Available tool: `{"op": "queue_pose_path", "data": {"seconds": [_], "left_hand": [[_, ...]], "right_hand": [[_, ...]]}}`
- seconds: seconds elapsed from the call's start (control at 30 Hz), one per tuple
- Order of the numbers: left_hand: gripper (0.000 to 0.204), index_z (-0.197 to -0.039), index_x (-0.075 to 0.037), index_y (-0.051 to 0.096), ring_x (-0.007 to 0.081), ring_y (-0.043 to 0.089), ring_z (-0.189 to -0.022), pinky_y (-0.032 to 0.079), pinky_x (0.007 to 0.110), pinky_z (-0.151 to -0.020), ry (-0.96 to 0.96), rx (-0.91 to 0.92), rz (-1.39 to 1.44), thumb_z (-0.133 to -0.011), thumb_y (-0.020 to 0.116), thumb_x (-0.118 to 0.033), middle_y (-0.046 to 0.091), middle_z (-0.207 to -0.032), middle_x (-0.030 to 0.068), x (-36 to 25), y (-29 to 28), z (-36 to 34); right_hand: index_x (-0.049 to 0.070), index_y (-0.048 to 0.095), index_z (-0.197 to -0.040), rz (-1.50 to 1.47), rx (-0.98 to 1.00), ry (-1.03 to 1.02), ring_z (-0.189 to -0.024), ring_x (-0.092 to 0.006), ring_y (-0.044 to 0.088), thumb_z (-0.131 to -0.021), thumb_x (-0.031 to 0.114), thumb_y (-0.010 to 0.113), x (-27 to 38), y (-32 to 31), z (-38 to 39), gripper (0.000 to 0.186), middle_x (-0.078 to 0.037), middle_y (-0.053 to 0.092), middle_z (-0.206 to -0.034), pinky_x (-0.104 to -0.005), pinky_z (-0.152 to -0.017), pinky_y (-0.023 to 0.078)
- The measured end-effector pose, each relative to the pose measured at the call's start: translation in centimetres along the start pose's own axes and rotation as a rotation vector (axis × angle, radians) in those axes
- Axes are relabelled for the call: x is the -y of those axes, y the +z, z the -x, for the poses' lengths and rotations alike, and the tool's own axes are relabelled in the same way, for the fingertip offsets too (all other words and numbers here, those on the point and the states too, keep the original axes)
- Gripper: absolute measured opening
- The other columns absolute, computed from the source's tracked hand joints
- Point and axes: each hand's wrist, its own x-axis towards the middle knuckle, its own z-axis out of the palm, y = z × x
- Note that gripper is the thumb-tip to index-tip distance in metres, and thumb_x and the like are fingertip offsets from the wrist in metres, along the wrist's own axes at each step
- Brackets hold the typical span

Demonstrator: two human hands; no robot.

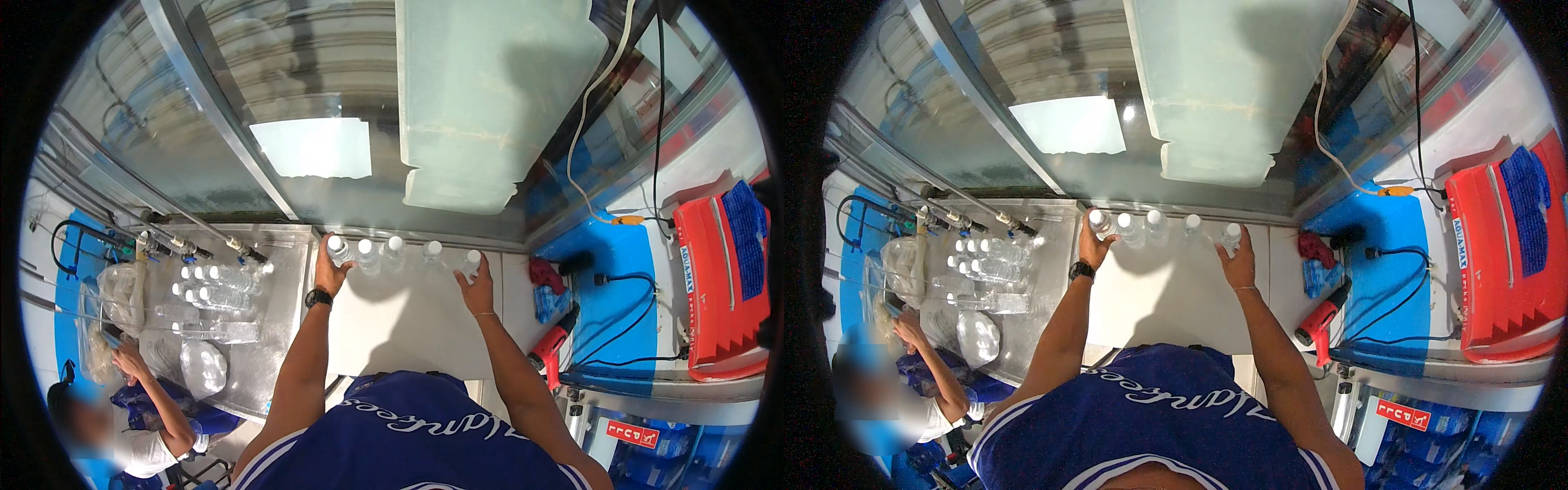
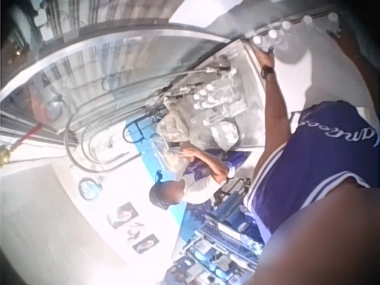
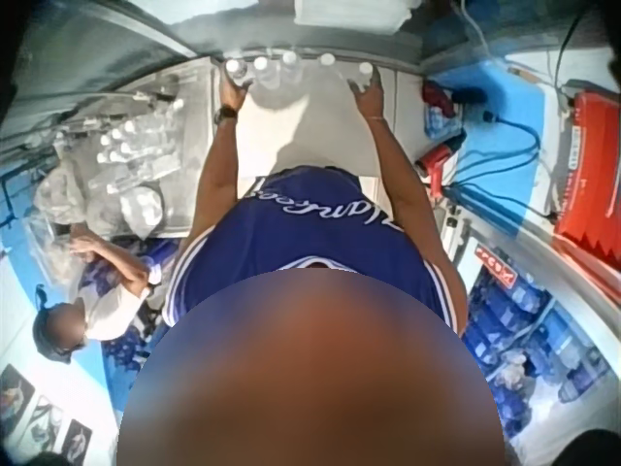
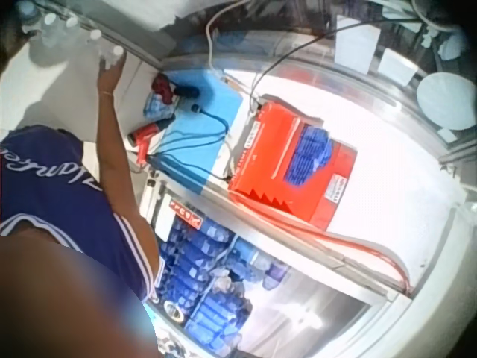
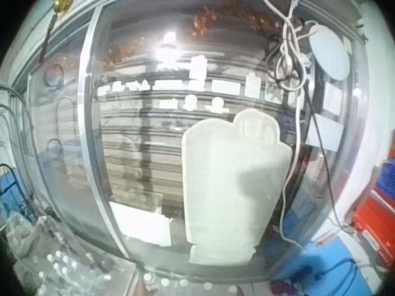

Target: The person applies blue labels to clear plastic water bottles and uses a red heat gun to shrink-wrap the labels around the bottles. The person handles bottles one at a time, places them on a stainless steel table, and uses the heat gun to smooth the labels.

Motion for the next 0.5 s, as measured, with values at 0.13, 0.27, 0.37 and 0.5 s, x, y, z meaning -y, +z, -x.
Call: {"op": "queue_pose_path", "data": {"seconds": [0.13,0.27,0.37,0.5], "left_hand": [[0.107,-0.156,-0.011,0.033,0.0329,0.053,-0.137,0.045,0.041,-0.116,-0.038,0.012,-0.054,-0.069,0.095,-0.003,0.053,-0.149,0.0187,-0.8,-0.1,0.1],[0.121,-0.159,-0.009,0.025,0.0303,0.054,-0.137,0.044,0.041,-0.118,-0.093,-0.020,0.159,-0.063,0.098,-0.003,0.054,-0.148,0.0168,-1.1,0.5,0.7],[0.131,-0.160,-0.009,0.022,0.0324,0.047,-0.143,0.039,0.043,-0.122,-0.130,-0.052,0.053,-0.056,0.102,-0.007,0.046,-0.155,0.0189,-0.8,1.1,1.7],[0.132,-0.158,-0.006,0.024,0.0346,0.043,-0.146,0.038,0.044,-0.122,-0.017,-0.171,0.020,-0.053,0.103,-0.009,0.041,-0.158,0.0189,-0.6,2.8,2.3]], "right_hand": [[0.002,0.042,-0.151,0.040,0.001,0.000,-0.127,-0.0344,0.061,-0.088,0.019,0.084,-1.0,0.3,-0.1,0.077,-0.022,0.057,-0.143,-0.0445,-0.099,0.058],[0.002,0.044,-0.151,0.050,-0.002,-0.009,-0.127,-0.0333,0.062,-0.087,0.022,0.085,-1.9,1.0,-0.6,0.079,-0.021,0.058,-0.142,-0.0428,-0.097,0.058],[0.003,0.042,-0.153,0.041,-0.006,-0.011,-0.127,-0.0337,0.061,-0.086,0.021,0.086,-2.1,1.4,-0.5,0.082,-0.020,0.059,-0.141,-0.0425,-0.099,0.057],[0.003,0.032,-0.159,0.023,-0.020,0.045,-0.134,-0.0365,0.054,-0.087,0.016,0.085,-2.5,1.6,1.2,0.091,-0.022,0.047,-0.152,-0.0461,-0.106,0.053]]}}
